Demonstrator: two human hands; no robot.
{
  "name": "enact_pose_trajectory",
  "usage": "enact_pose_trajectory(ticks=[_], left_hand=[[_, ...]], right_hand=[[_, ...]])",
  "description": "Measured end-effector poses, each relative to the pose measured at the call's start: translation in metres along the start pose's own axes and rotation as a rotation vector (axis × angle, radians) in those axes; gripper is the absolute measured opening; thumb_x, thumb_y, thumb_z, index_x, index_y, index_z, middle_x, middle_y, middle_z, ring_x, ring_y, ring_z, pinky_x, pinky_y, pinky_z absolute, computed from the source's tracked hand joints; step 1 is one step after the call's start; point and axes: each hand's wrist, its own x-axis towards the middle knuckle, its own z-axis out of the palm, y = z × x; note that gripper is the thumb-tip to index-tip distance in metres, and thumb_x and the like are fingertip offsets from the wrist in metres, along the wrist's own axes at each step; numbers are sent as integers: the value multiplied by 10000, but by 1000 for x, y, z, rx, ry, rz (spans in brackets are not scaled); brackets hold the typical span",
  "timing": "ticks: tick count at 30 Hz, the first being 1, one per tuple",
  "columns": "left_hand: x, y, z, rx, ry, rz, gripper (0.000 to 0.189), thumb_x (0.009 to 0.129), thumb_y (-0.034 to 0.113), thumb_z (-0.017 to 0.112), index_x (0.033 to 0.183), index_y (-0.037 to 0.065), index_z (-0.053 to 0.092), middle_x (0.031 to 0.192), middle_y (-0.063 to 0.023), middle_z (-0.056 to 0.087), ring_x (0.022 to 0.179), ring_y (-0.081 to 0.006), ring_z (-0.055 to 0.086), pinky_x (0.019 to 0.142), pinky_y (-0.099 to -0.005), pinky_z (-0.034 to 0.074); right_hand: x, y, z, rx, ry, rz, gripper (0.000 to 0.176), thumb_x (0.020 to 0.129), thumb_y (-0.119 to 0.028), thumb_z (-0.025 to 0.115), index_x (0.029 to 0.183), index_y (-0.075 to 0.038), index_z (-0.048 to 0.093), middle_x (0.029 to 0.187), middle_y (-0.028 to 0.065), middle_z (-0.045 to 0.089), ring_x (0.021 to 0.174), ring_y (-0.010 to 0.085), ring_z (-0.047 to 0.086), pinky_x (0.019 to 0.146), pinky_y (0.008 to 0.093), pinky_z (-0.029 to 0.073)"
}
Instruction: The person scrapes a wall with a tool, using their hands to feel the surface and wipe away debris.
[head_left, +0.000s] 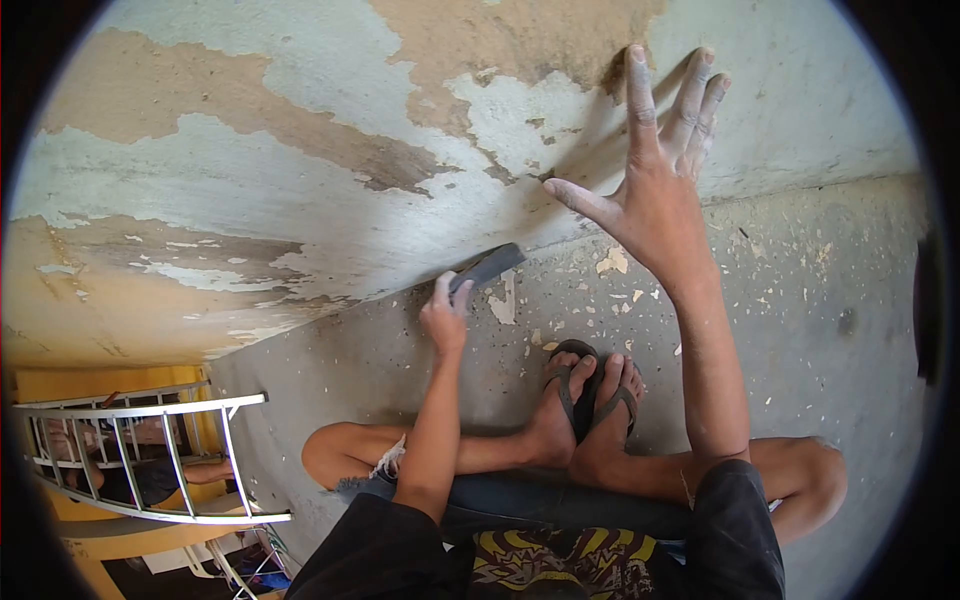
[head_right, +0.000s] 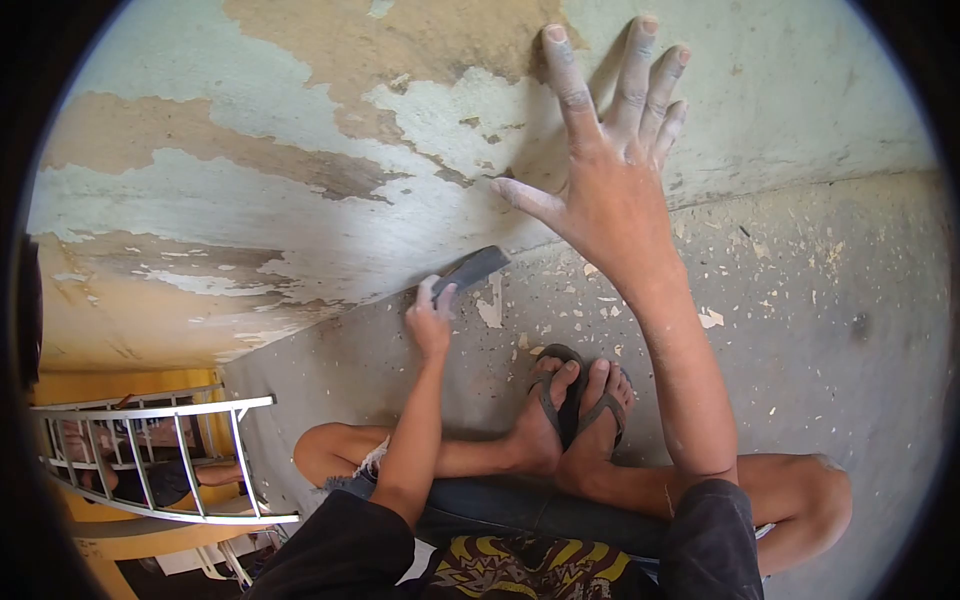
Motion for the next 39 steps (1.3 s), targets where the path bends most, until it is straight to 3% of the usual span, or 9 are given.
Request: enact_pose_trajectory(ticks=[6,10,15,20,25,27,32,37,39], left_hand=[[24,-34,-45,-105,106,-202,403,948,337,667,1260,90,602,844,-135,724,552,-203,692,545,-337,516],[3,5,-16,-206,98,-281,395,952,328,663,1255,82,606,849,-138,724,537,-204,686,536,-333,518],[-5,19,15,-131,100,-101,381,953,310,666,1226,49,619,863,-153,726,520,-200,676,508,-339,511],[9,6,-19,-248,105,-228,391,937,302,687,1220,40,620,878,-158,728,513,-194,670,498,-322,500],[-7,45,11,-210,3,-245,425,934,420,667,1206,94,641,829,-166,719,539,-230,682,561,-370,525],[-11,41,32,-210,86,-101,428,933,347,695,1226,44,621,844,-149,716,497,-190,656,494,-330,499],[6,30,-2,-472,130,-291,355,968,235,649,1247,22,597,895,-133,718,528,-145,639,473,-289,501],[-2,54,11,-366,171,-270,356,953,255,669,1224,32,613,843,-145,715,542,-183,659,511,-323,511],[-10,70,36,-168,108,-58,389,932,320,693,1197,40,638,810,-171,708,543,-226,669,565,-366,519]], right_hand=[[2,2,1,-18,-8,11,1252,633,-596,838,1601,-308,99,1614,252,-184,1464,519,-148,1124,723,125],[0,4,4,-28,-7,18,1261,624,-591,844,1601,-310,98,1614,251,-187,1461,527,-147,1120,725,139],[0,4,1,-37,-31,38,1269,612,-584,853,1599,-325,100,1616,247,-186,1462,528,-143,1120,724,151],[2,2,0,-27,-14,7,1272,610,-587,854,1600,-322,99,1616,247,-186,1463,526,-141,1125,721,141],[0,3,4,61,19,31,1221,584,-482,890,1580,-372,191,1636,228,-122,1459,546,-129,1073,788,147],[0,3,1,50,2,38,1227,577,-473,895,1579,-373,194,1636,225,-127,1461,541,-131,1073,789,151],[1,5,-3,50,-26,43,1235,574,-460,899,1579,-383,184,1635,217,-143,1464,532,-133,1063,794,171],[1,3,3,60,2,41,1254,558,-448,909,1579,-382,184,1636,217,-139,1459,542,-136,1065,792,167],[1,1,4,62,8,33,1262,549,-438,916,1578,-382,187,1636,216,-138,1457,546,-137,1067,792,165]])
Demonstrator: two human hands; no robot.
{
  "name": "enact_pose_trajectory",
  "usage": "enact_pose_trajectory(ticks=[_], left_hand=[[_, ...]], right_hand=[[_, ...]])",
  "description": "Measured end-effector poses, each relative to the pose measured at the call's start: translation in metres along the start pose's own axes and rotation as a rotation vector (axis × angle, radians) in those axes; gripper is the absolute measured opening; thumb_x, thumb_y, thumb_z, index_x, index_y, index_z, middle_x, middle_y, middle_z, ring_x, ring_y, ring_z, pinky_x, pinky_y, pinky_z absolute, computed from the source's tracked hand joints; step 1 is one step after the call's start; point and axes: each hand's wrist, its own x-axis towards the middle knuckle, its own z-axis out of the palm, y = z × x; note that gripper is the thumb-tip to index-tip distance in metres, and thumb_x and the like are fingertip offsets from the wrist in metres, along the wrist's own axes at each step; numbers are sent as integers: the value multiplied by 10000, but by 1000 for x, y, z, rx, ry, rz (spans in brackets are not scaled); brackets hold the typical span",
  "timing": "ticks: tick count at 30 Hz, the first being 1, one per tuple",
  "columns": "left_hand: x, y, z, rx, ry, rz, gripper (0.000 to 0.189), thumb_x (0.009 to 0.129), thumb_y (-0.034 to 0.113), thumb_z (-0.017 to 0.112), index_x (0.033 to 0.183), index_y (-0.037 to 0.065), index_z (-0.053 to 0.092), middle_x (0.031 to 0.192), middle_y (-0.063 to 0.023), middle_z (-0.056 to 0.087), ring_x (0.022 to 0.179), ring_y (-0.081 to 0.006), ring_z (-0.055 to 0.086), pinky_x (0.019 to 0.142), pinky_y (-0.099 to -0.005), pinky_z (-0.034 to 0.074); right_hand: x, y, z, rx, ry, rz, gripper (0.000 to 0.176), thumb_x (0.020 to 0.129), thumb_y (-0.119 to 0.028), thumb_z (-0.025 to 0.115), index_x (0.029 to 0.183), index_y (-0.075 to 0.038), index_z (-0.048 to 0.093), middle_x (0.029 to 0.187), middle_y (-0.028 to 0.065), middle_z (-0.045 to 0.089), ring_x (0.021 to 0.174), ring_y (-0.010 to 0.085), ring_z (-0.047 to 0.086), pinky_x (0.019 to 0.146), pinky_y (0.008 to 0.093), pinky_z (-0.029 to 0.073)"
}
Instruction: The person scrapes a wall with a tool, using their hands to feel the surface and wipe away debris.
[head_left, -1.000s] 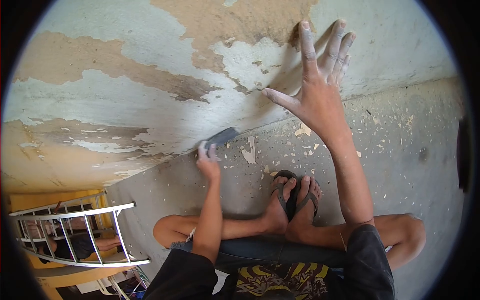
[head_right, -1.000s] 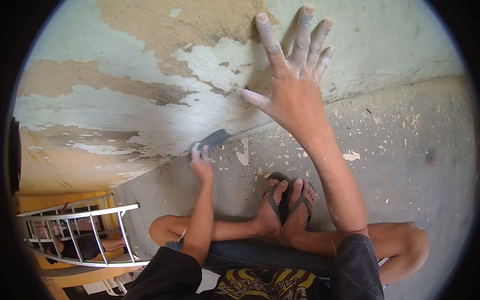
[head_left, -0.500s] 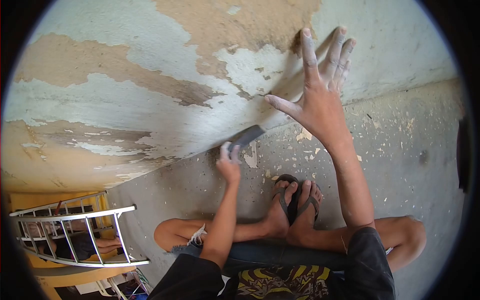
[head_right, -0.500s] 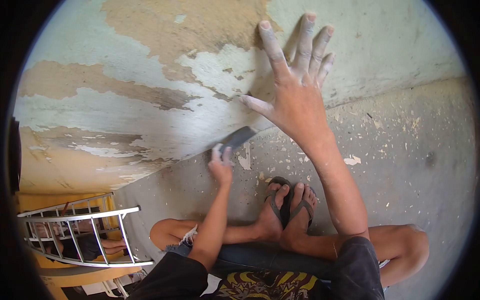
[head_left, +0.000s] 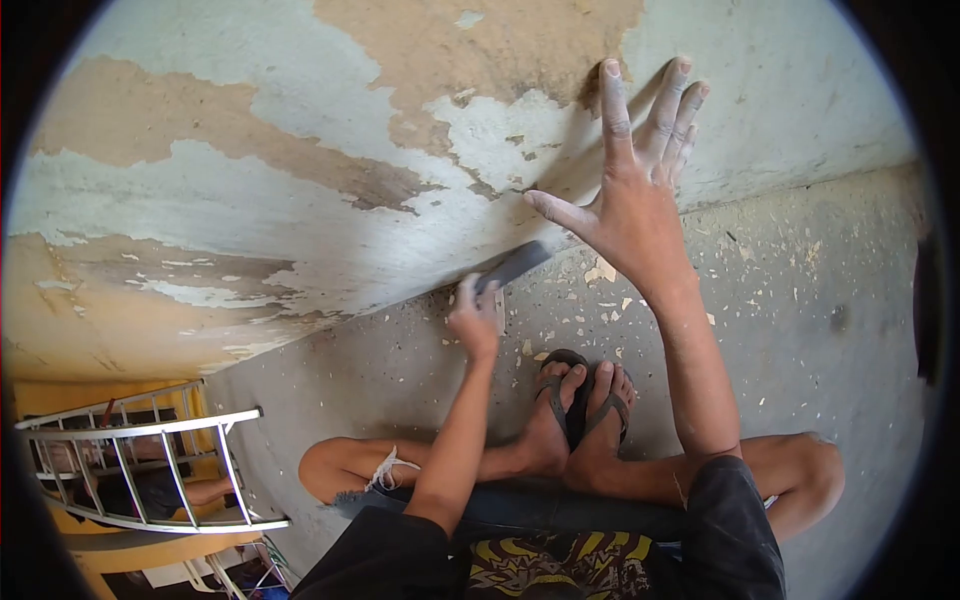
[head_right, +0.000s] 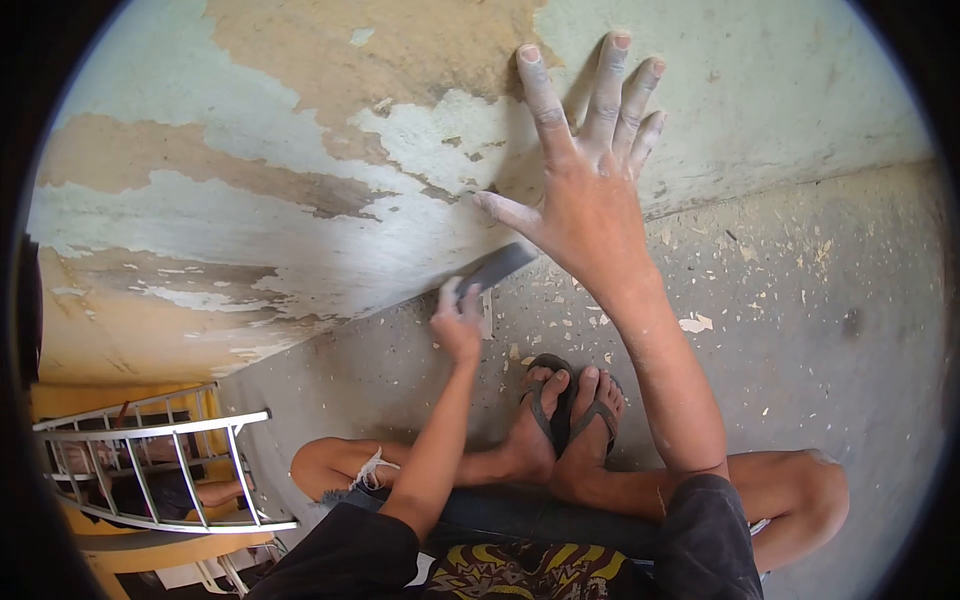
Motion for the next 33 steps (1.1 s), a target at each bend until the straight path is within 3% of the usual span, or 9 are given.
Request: enact_pose_trajectory(ticks=[4,7,12,15,18,22,25,29,33], left_hand=[[-4,20,15,-48,-91,51,400,917,371,702,1167,61,662,795,-188,700,547,-254,674,601,-394,519],[18,-13,-9,27,59,117,381,939,353,676,1200,77,645,817,-177,709,553,-243,680,590,-376,522],[22,-14,-21,-101,84,-61,393,962,328,645,1265,82,595,879,-160,719,545,-219,678,587,-337,529],[8,23,9,1,129,172,385,939,330,673,1196,47,628,944,-197,712,759,-342,706,689,-422,531],[-1,39,23,-72,-75,60,377,920,326,693,1163,42,645,992,-217,702,883,-407,679,746,-458,521],[14,4,-11,5,94,121,370,911,316,705,1149,39,648,992,-223,698,867,-411,678,744,-453,527],[16,-17,-28,-16,36,-45,360,905,297,711,1157,48,646,1018,-187,712,869,-371,701,728,-435,548],[4,17,-3,-6,81,117,334,912,313,703,1140,75,647,993,-156,722,826,-345,712,683,-411,558],[-2,10,-9,-54,134,10,349,911,349,700,1159,109,643,984,-148,721,827,-338,713,684,-412,558]], right_hand=[[0,2,-6,9,-21,15,1263,545,-419,924,1576,-382,195,1636,218,-133,1455,551,-134,1070,792,157],[1,3,-10,4,-52,35,1256,550,-414,923,1575,-383,198,1634,226,-131,1455,550,-131,1068,796,154],[1,4,-1,5,-21,22,1245,558,-416,921,1573,-386,200,1627,240,-143,1451,554,-138,1059,804,152],[1,1,-1,8,-5,3,1244,565,-457,909,1577,-386,188,1623,233,-168,1453,536,-162,1063,801,143],[1,2,-5,-105,-84,26,1297,606,-613,846,1601,-311,70,1607,204,-248,1465,468,-198,1131,717,114],[0,2,-5,-49,-101,-2,1312,598,-622,849,1599,-317,57,1606,200,-250,1469,451,-201,1127,715,145],[0,2,-2,-121,-136,26,1327,604,-627,849,1600,-299,35,1602,206,-255,1470,440,-204,1124,710,179],[1,-4,8,-118,-72,25,1316,606,-590,861,1590,-354,19,1604,195,-253,1457,479,-190,1118,721,189],[0,-7,1,-151,-116,27,1343,613,-597,860,1593,-322,-15,1599,194,-269,1462,482,-180,1112,725,208]])
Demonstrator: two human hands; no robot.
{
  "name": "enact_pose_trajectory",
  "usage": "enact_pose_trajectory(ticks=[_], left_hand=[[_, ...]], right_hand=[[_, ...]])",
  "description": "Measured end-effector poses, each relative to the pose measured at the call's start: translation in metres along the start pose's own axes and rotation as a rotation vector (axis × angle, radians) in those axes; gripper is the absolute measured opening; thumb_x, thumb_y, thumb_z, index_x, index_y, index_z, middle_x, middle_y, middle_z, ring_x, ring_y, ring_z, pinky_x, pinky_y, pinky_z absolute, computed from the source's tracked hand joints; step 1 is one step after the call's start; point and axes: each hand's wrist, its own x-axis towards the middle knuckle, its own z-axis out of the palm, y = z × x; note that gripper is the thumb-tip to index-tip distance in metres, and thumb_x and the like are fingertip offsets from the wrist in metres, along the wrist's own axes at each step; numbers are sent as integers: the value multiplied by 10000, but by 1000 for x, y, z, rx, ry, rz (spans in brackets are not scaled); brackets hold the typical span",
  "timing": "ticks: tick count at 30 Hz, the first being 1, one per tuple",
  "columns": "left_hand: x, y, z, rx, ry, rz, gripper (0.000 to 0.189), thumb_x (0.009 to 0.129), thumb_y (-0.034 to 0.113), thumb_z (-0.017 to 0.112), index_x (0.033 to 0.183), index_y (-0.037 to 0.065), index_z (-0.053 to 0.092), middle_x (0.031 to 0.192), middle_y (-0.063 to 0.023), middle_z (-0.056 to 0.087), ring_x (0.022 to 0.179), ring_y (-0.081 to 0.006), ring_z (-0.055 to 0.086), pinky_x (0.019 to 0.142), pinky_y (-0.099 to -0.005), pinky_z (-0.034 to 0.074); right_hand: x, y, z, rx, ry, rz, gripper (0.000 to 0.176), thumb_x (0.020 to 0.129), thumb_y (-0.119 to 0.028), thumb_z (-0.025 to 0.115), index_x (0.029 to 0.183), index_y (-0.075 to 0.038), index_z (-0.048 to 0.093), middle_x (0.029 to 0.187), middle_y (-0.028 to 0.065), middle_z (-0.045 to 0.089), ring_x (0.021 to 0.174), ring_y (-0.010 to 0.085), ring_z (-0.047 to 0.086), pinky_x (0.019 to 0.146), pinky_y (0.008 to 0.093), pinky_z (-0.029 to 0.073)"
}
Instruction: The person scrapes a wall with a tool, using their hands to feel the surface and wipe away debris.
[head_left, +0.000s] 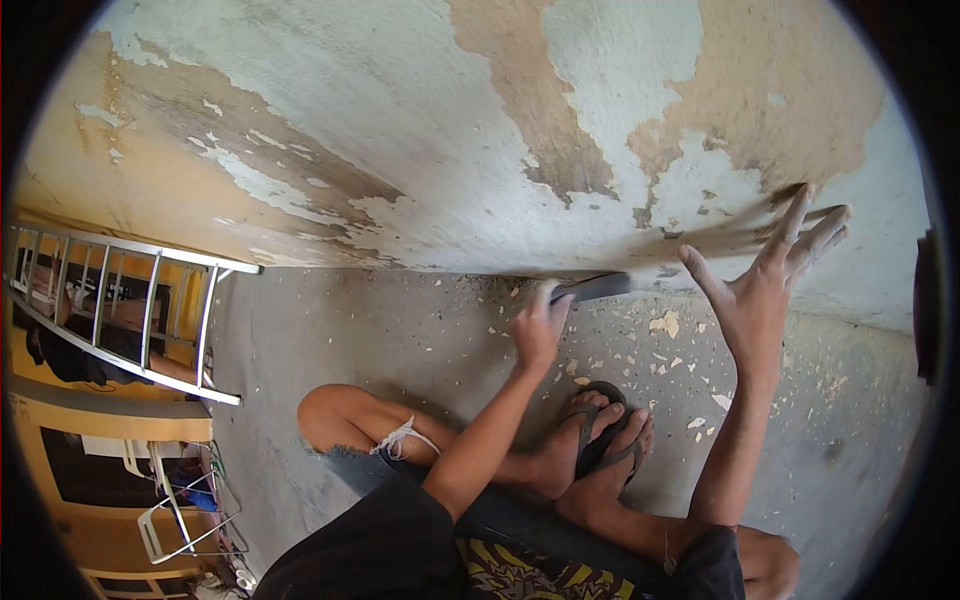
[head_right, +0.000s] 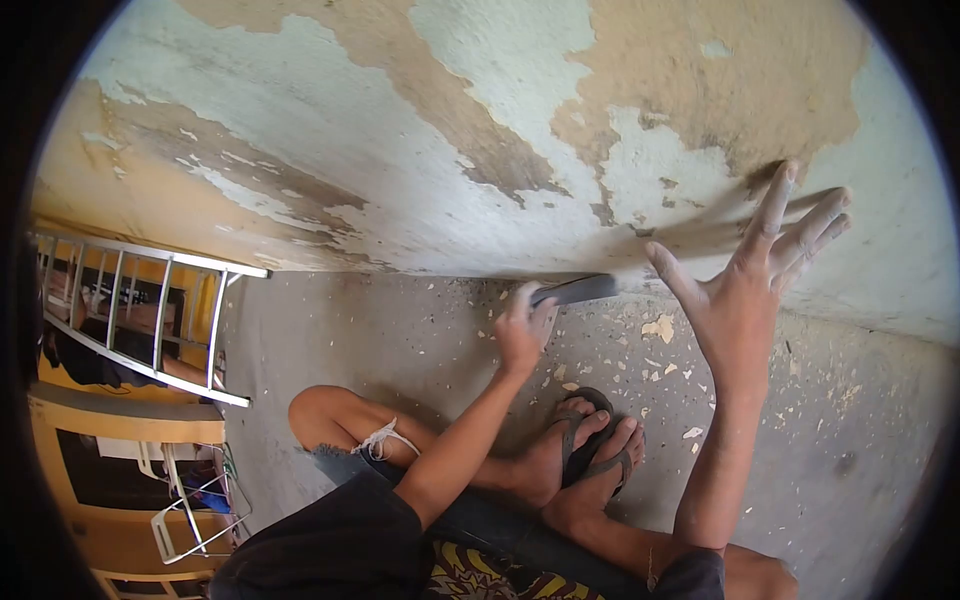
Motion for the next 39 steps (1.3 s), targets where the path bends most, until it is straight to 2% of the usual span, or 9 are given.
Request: enact_pose_trajectory(ticks=[7,12,13,16,20,24,28,32,39], left_hand=[[-10,-49,-57,-54,133,-565,373,965,355,636,1219,84,604,914,-181,706,604,-301,690,627,-437,530],[-54,-70,-8,-420,164,-567,300,1024,264,551,1131,-14,519,818,-95,609,473,-167,545,427,-324,451],[-60,-25,-18,-729,54,-910,285,1031,265,536,1114,-2,480,837,-107,612,465,-160,550,401,-302,446],[-72,68,-50,-904,-294,-995,291,1040,292,515,1132,25,447,829,-123,620,435,-168,564,358,-284,419],[-76,112,-66,-1188,-412,-1029,324,1045,319,506,1201,49,420,833,-137,634,401,-171,555,330,-260,376],[-33,134,-96,-1266,-225,-961,313,1045,307,515,1223,67,420,884,-109,628,458,-158,573,361,-247,383],[-13,122,-106,-1029,0,-576,246,1041,272,530,1167,78,448,909,-42,600,678,-75,533,502,-223,396],[2,93,-100,-734,220,-175,233,1035,237,545,1164,52,484,933,-21,598,702,-81,519,596,-248,435],[53,84,-124,-639,76,-272,171,973,109,615,1062,-35,593,949,-48,593,813,-130,584,689,-291,473]], right_hand=[[-2,-1,0,-9,-8,29,1353,616,-593,863,1601,-272,-8,1610,228,-219,1475,484,-150,1138,706,153],[1,-30,-44,-192,-210,135,1235,678,-632,799,1604,-208,101,1634,253,-68,1505,455,-40,1133,722,96],[2,-43,-61,-212,-165,139,1235,678,-632,799,1604,-208,101,1634,253,-68,1505,455,-40,1133,722,96],[2,-61,-105,-289,-246,19,1017,753,-583,763,1552,-157,302,1563,283,286,1456,431,281,1160,667,148],[6,-37,-122,13,-1154,-18,661,837,-626,658,1188,-66,663,921,153,735,921,355,702,951,465,496],[-14,-23,-65,53,-1696,-231,859,888,-753,458,1258,8,607,1046,226,705,1039,379,666,907,453,515],[-94,-53,2,701,-994,116,732,1008,-545,436,1496,-8,344,1380,256,531,1239,350,554,1030,401,434],[-116,-99,48,1012,-664,196,492,1027,-299,521,1412,0,453,1295,217,592,1180,276,579,1015,361,432],[-88,-126,84,1147,-278,186,358,995,-183,593,1284,26,569,1251,163,627,1162,231,582,1009,345,430]])
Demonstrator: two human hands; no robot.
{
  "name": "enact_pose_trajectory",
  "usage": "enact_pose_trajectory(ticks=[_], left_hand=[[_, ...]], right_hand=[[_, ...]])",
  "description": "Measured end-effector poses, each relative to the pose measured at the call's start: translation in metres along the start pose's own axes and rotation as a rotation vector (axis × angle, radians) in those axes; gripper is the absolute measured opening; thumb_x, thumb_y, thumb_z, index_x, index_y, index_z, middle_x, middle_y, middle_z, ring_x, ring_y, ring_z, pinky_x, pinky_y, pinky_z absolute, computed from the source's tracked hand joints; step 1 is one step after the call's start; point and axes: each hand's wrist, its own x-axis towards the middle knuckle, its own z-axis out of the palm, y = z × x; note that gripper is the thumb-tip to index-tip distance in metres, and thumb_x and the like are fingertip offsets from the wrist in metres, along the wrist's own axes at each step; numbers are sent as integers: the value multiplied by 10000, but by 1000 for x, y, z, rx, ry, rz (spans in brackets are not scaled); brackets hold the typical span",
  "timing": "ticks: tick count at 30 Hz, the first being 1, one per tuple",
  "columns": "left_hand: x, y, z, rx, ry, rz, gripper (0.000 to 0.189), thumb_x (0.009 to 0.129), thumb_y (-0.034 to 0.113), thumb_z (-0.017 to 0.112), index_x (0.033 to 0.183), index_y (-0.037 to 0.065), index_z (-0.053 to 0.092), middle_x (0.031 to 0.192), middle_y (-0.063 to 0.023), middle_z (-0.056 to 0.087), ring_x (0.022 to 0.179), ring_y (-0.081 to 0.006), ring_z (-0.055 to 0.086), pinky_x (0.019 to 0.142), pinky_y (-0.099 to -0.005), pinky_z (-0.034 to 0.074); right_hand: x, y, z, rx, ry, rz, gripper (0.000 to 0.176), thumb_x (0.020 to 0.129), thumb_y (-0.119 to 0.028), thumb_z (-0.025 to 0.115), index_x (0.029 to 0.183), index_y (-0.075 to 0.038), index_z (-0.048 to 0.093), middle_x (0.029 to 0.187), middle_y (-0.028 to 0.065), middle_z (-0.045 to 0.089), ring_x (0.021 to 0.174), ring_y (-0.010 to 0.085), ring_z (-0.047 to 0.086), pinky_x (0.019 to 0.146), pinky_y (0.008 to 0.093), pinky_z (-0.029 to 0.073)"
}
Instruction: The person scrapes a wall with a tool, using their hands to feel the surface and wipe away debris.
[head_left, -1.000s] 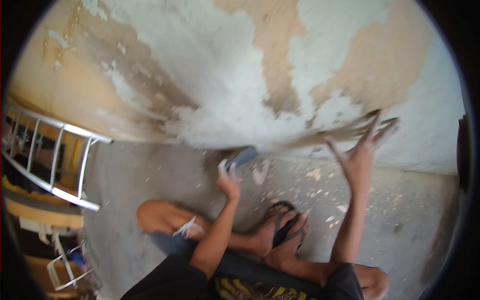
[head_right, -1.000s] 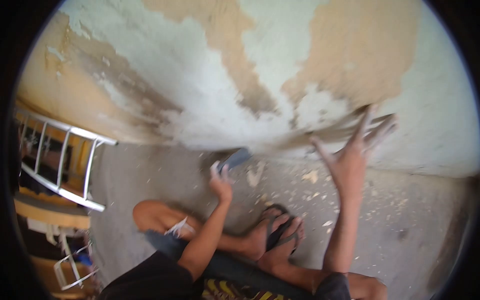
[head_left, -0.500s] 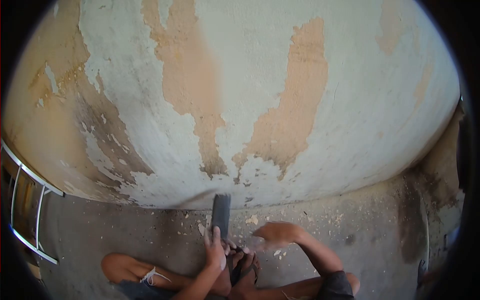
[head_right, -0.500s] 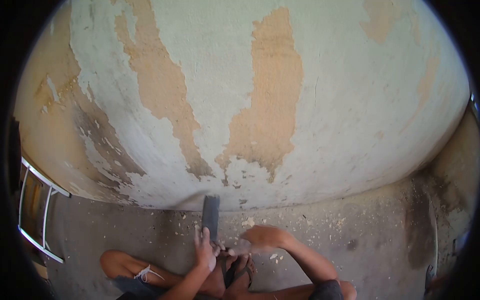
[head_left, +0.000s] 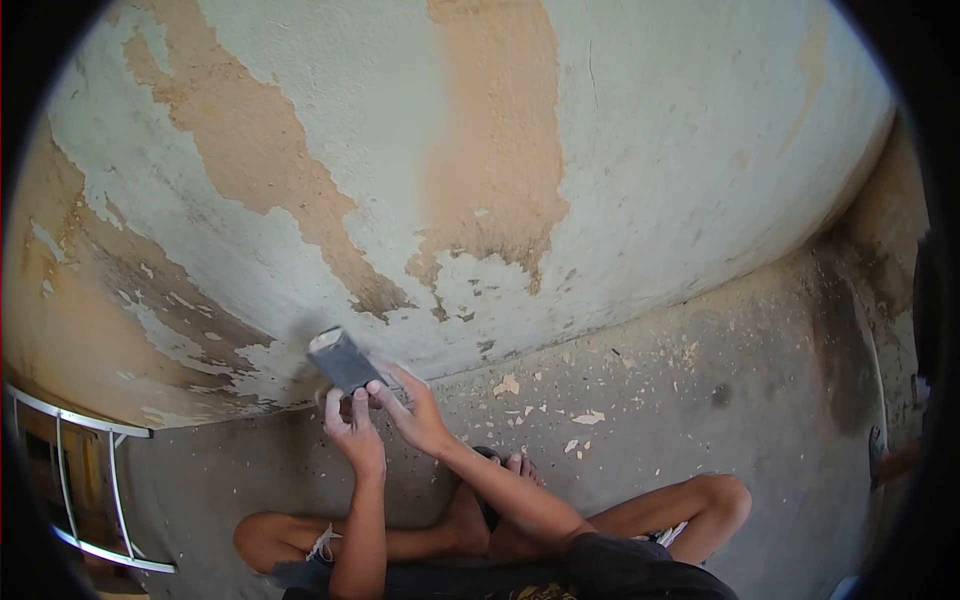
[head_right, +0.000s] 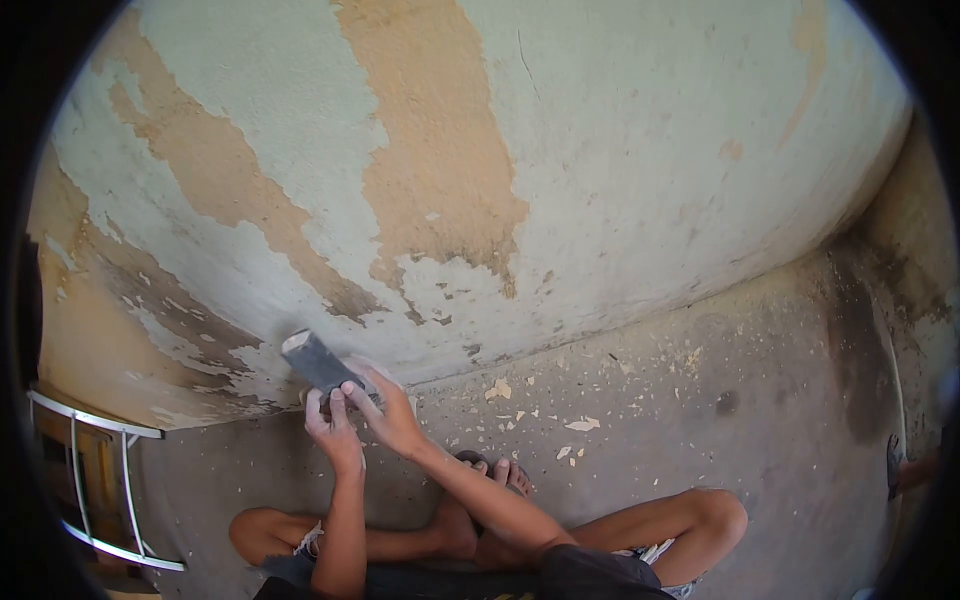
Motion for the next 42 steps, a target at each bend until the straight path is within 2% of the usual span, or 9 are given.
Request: enact_pose_trajectory(ticks=[4,6,10,12,18,23,30,36,42], left_hand=[[21,-1,7,229,-425,88,100,908,55,678,981,-11,666,748,-23,652,638,-70,548,569,-245,433],[32,32,1,536,-670,255,162,841,116,739,917,-9,669,747,-105,665,592,-168,579,578,-307,465],[52,84,-5,372,-318,436,260,876,257,718,923,3,686,800,-106,709,600,-191,613,579,-335,470],[69,106,1,212,132,908,373,931,362,626,1054,11,651,870,-117,702,724,-238,666,657,-363,529],[127,127,23,194,332,1367,466,971,366,519,1291,29,486,1305,-253,490,1187,-432,524,1025,-640,419],[145,130,19,319,314,1379,543,974,353,450,1393,8,429,1415,-267,420,1351,-518,359,1130,-682,208],[170,138,8,527,332,1305,559,990,412,407,1429,70,463,1525,-247,358,1441,-518,245,1157,-681,60],[170,141,11,655,358,1302,572,989,449,371,1427,103,496,1541,-227,353,1451,-491,253,1159,-681,29],[169,141,12,654,391,1278,569,989,441,363,1430,108,495,1538,-221,364,1456,-474,261,1159,-679,11]], right_hand=[[-18,26,-17,368,138,285,371,1007,-175,583,1301,48,540,1264,141,609,1162,200,561,1006,336,433],[-35,35,-46,-10,163,290,380,1009,-180,584,1334,6,522,1224,133,612,1126,201,598,958,324,471],[-32,52,-90,179,250,158,370,1008,-126,575,1337,31,512,1175,118,626,1043,184,627,863,342,574],[-23,55,-108,195,212,171,369,1008,-118,569,1340,33,509,1158,118,627,1023,186,631,843,355,592],[-3,27,-102,187,243,219,316,1009,-90,551,1299,36,538,1045,110,626,881,170,652,675,327,620],[72,-104,-61,-11,173,-29,262,1016,-134,555,1198,52,528,950,120,634,734,186,665,624,330,608],[27,-25,-48,155,355,144,288,990,-137,610,1174,83,587,968,146,669,782,195,686,615,315,618],[97,-159,-39,161,299,-36,254,999,-161,609,1092,76,608,863,101,675,701,146,683,604,293,581],[47,-62,-57,113,377,65,265,996,-161,611,1115,77,613,927,118,684,757,152,681,617,300,592]])
